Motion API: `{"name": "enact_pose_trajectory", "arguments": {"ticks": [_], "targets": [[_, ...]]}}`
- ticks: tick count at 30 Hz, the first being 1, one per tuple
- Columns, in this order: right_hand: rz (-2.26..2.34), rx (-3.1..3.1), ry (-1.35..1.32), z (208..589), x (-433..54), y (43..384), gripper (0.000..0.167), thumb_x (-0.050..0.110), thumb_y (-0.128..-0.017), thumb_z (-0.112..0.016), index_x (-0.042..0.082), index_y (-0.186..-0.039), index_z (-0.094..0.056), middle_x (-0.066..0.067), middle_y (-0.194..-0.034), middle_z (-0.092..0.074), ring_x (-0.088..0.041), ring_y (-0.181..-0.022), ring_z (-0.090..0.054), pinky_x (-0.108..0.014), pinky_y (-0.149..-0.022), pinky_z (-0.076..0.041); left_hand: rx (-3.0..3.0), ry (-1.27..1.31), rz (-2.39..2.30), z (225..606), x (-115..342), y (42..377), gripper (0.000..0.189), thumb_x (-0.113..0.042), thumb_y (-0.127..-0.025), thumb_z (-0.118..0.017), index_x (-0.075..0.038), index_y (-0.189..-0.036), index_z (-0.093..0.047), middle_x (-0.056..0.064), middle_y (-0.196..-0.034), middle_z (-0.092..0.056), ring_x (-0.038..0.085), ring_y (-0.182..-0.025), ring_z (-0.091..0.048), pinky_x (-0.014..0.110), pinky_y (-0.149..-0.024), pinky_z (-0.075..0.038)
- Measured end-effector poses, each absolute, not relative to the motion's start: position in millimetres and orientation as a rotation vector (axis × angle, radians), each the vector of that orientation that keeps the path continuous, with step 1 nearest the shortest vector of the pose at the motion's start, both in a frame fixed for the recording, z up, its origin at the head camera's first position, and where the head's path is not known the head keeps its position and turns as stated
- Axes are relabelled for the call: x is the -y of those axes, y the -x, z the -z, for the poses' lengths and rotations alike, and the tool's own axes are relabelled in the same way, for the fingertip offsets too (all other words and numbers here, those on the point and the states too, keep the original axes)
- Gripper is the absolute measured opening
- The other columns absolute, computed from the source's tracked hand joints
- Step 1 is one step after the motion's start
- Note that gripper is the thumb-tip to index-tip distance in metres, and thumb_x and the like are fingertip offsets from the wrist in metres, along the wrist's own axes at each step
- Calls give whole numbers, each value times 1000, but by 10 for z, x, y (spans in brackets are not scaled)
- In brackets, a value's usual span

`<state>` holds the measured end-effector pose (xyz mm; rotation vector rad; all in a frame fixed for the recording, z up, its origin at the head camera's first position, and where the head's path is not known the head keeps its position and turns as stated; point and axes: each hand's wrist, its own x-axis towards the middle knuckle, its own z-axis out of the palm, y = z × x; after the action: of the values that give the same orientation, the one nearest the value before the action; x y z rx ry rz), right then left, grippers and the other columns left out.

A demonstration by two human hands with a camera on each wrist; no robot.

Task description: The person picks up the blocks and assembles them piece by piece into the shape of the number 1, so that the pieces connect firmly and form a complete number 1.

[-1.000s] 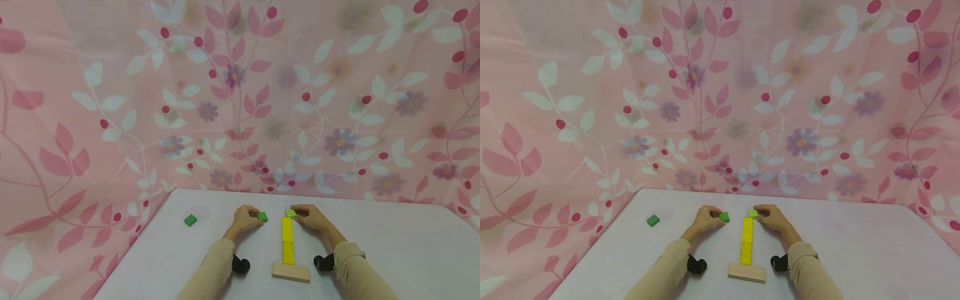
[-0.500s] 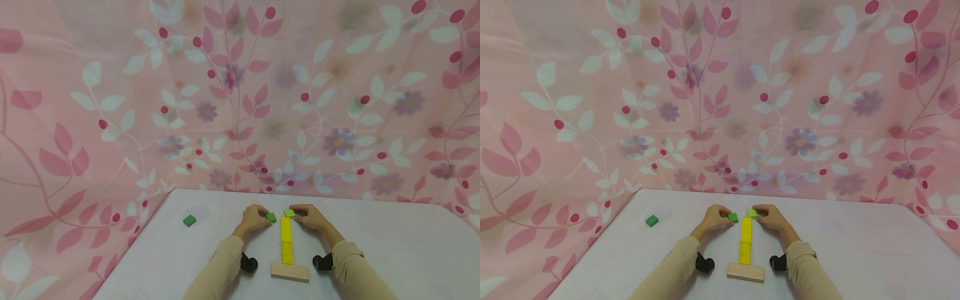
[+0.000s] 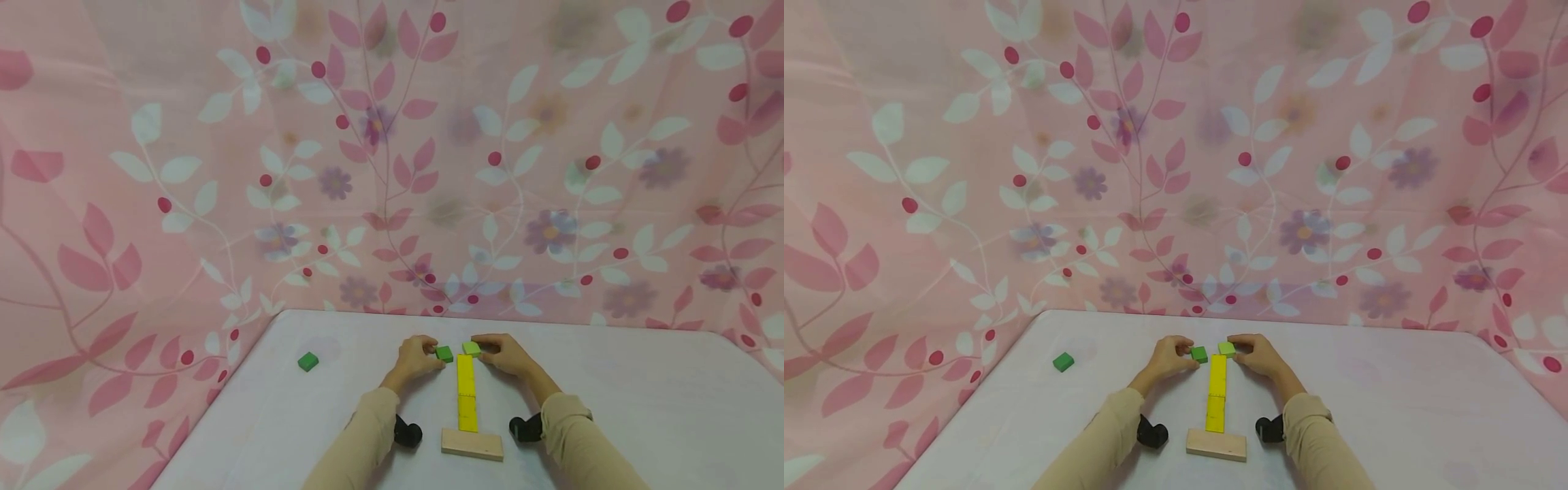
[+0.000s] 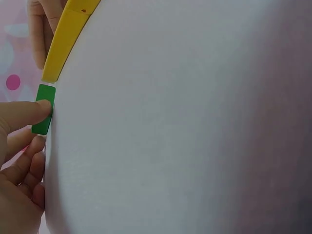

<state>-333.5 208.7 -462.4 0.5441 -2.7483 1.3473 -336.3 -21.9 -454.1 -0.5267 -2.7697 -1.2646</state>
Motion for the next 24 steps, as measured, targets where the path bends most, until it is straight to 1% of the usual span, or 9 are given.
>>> {"name": "enact_pose_trajectory", "arguments": {"ticks": [2,6,14,21,24], "targets": [[-1354,2749,-534,4622,-2083,3335,38,0,-85,-62,-4,-122,-59,-21,-124,-58,-38,-117,-50,-53,-101,-36,2760,541,1281,4550,230,3365,33,-12,-73,-79,1,-102,-69,6,-87,-65,16,-78,-51,28,-73,-47],[-1347,2751,-536,4618,-2081,3333,38,0,-84,-62,-4,-122,-59,-21,-124,-58,-38,-117,-50,-53,-101,-35,2754,556,1288,4544,232,3360,29,-12,-75,-78,0,-100,-70,7,-88,-66,16,-78,-52,28,-74,-48],[-1350,2733,-571,4624,-2084,3336,39,0,-84,-62,-5,-122,-59,-21,-124,-58,-38,-118,-50,-53,-101,-35,2738,544,1239,4544,163,3370,30,-15,-76,-78,1,-100,-70,9,-91,-69,19,-81,-59,31,-77,-49],[-1361,2731,-581,4627,-2086,3336,39,-1,-84,-62,-6,-122,-58,-21,-124,-58,-39,-118,-50,-53,-101,-36,2748,519,1248,4514,123,3346,31,-15,-77,-77,1,-103,-70,8,-92,-69,19,-83,-58,33,-80,-47],[-1364,2734,-571,4625,-2083,3333,39,-1,-84,-62,-6,-123,-58,-21,-124,-58,-38,-118,-50,-53,-101,-35,2762,509,1226,4511,115,3342,32,-15,-78,-76,0,-105,-70,8,-93,-69,18,-83,-58,33,-80,-48]]}}
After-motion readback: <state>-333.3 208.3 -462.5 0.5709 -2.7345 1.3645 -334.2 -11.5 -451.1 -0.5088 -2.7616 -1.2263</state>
